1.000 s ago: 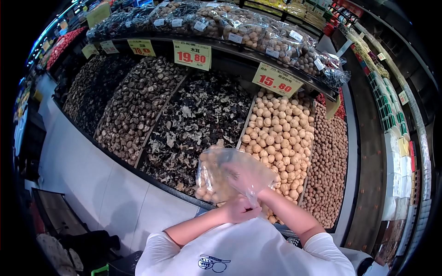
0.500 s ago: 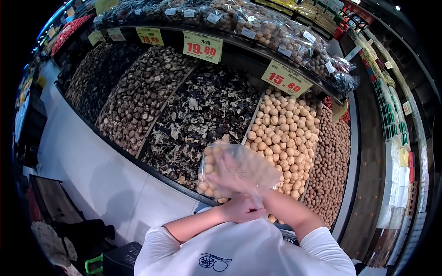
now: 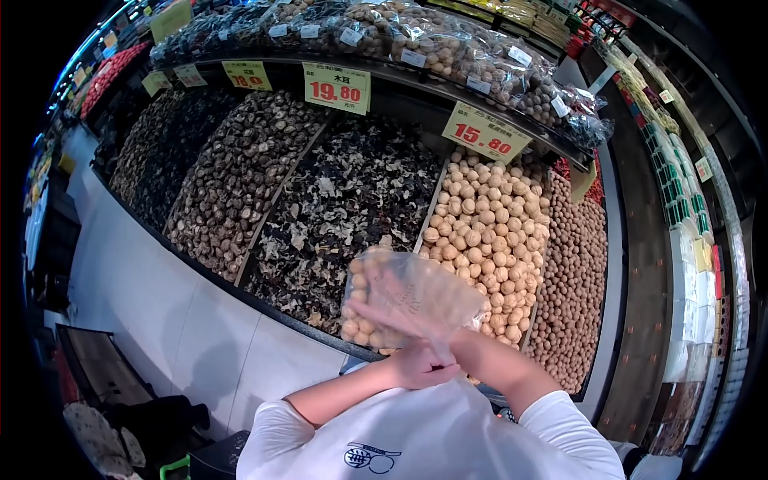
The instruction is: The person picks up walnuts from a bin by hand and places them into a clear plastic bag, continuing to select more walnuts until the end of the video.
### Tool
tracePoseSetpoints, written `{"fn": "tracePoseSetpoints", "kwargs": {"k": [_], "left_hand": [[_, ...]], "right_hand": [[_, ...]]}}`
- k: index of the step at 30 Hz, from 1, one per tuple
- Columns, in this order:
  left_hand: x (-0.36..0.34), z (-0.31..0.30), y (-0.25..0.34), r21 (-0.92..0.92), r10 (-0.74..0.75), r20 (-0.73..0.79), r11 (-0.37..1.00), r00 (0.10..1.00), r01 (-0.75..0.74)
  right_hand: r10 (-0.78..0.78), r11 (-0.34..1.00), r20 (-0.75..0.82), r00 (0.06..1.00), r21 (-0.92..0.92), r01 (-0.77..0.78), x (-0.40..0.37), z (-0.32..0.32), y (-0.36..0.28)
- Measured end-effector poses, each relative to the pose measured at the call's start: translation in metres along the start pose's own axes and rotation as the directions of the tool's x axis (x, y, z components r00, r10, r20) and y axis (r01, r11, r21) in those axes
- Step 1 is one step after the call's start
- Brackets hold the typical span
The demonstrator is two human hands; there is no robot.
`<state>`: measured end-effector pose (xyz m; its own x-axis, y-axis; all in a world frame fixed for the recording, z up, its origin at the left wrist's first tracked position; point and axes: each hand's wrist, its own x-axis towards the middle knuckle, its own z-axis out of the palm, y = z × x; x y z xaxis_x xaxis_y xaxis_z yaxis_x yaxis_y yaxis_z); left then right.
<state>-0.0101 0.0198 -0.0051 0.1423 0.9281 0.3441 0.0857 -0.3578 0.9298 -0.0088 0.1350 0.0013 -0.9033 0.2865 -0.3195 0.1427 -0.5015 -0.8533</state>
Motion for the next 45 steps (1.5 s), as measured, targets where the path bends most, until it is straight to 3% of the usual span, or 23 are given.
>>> {"fn": "tracePoseSetpoints", "kwargs": {"k": [12, 13, 14, 15, 18, 20, 22, 25, 29, 36, 38, 41, 45], "left_hand": [[-0.005, 0.0, -0.01, -0.011, -0.106, 0.11, 0.994, 0.988, 0.108], [-0.004, -0.001, -0.009, -0.011, -0.105, 0.111, 0.994, 0.988, 0.107], [-0.004, -0.002, -0.009, 0.008, -0.106, 0.118, 0.994, 0.987, 0.106], [-0.004, -0.003, -0.008, 0.027, -0.108, 0.126, 0.994, 0.986, 0.105], [-0.007, -0.003, -0.006, 0.002, -0.186, 0.14, 0.982, 0.972, 0.188], [-0.011, 0.001, -0.013, -0.007, -0.181, 0.129, 0.983, 0.975, 0.183], [-0.01, -0.001, -0.012, -0.017, -0.175, 0.115, 0.984, 0.978, 0.178], [-0.01, -0.002, -0.009, -0.063, -0.196, 0.117, 0.977, 0.974, 0.204], [-0.009, 0.001, -0.014, -0.053, -0.146, 0.072, 0.987, 0.987, 0.15], [-0.007, 0.0, -0.017, -0.076, -0.052, 0.062, 0.995, 0.997, 0.057], [-0.006, 0.0, -0.018, -0.073, -0.052, 0.06, 0.996, 0.997, 0.056], [-0.005, -0.001, -0.015, -0.075, -0.055, 0.055, 0.995, 0.997, 0.059], [-0.004, -0.002, -0.013, -0.069, -0.065, 0.042, 0.995, 0.997, 0.067]], "right_hand": [[0.053, 0.998, -0.12, 0.991, -0.028, -0.057, 0.005, 0.0, 0.01], [-0.157, 0.9, -0.069, 0.985, -0.422, 0.114, 0.004, -0.001, 0.014], [-0.326, 0.627, 0.06, 0.944, -0.733, 0.263, 0.004, -0.002, 0.017], [-0.328, 0.627, 0.061, 0.943, -0.733, 0.265, 0.006, -0.005, 0.018], [-0.103, 0.896, 0.051, 0.993, -0.429, 0.115, 0.012, -0.015, 0.019], [0.047, 0.981, 0.095, 0.994, -0.194, -0.028, 0.016, -0.021, 0.021], [0.077, 0.997, 0.103, 0.992, 0.013, -0.079, 0.018, -0.024, 0.032], [0.053, 0.922, 0.123, 0.991, 0.375, -0.095, 0.022, -0.031, 0.053], [-0.023, 0.685, 0.154, 0.988, 0.722, -0.097, 0.027, -0.041, 0.091], [-0.143, 0.523, 0.24, 0.96, 0.842, -0.132, 0.026, -0.042, 0.089], [-0.088, 0.426, 0.103, 0.991, 0.903, -0.056, 0.021, -0.033, 0.081], [-0.099, 0.539, 0.02, 0.995, 0.841, 0.037, 0.036, -0.047, 0.108], [-0.012, 0.574, -0.015, 1.0, 0.819, 0.019, 0.037, -0.046, 0.102]]}}
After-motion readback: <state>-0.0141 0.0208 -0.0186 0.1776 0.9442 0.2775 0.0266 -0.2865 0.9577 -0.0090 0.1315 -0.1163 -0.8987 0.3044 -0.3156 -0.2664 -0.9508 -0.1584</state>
